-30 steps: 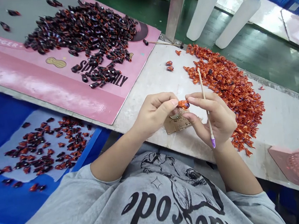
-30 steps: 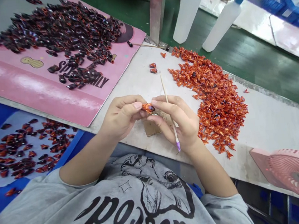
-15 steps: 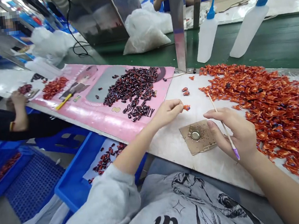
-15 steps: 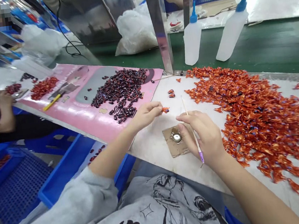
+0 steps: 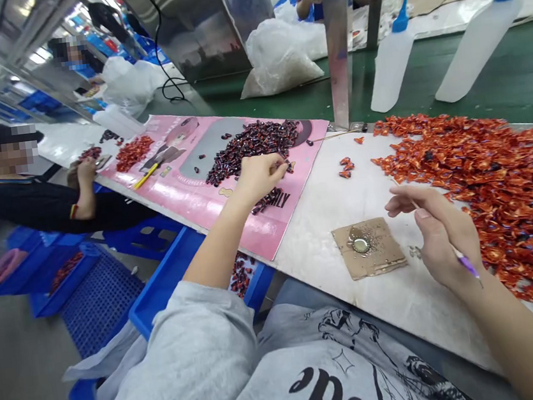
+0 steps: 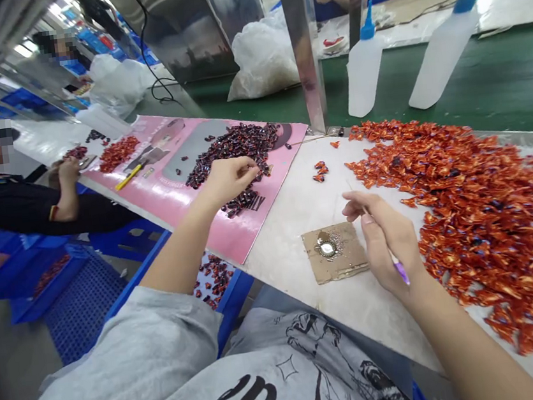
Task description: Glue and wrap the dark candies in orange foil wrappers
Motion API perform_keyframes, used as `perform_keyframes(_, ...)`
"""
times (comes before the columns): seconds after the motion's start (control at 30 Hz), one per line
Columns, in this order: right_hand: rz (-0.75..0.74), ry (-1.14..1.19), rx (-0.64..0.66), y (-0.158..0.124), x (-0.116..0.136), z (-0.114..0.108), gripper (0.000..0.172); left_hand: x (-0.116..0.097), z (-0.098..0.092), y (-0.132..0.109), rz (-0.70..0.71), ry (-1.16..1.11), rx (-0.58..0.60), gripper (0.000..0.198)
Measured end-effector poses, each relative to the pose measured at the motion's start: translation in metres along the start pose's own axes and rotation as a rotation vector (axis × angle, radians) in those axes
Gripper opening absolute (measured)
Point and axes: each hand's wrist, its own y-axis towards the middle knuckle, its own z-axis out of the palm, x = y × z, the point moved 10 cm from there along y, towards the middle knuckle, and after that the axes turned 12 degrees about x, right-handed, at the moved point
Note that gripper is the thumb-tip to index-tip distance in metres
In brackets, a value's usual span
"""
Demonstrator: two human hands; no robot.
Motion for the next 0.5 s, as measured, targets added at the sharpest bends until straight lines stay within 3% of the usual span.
perform_keyframes(0.1, 0.147, 0.121, 0.065, -0.001, -0.016, 0.011, 0.026, 0.02, 0.003, -0.031, -0.052, 0.095, -0.037, 0.023)
perform_keyframes(0.2, 0.245, 0.23, 0.184, -0.004, -0.028, 0.031, 0.015, 0.015, 0.026, -0.047, -0.023, 0.19, -0.083, 0.03)
perform_keyframes(0.37, 0.238, 0.282, 0.288, -0.004, -0.025, 0.048, 0.014, 0.025, 0.056, -0.036, -0.064, 0.168, -0.098, 0.038)
perform_keyframes(0.5, 0.261, 0.214, 0.408, -0.003, -0.017, 0.058, 0.018, 0.034, 0.058, -0.024, -0.053, 0.159, -0.07, 0.039)
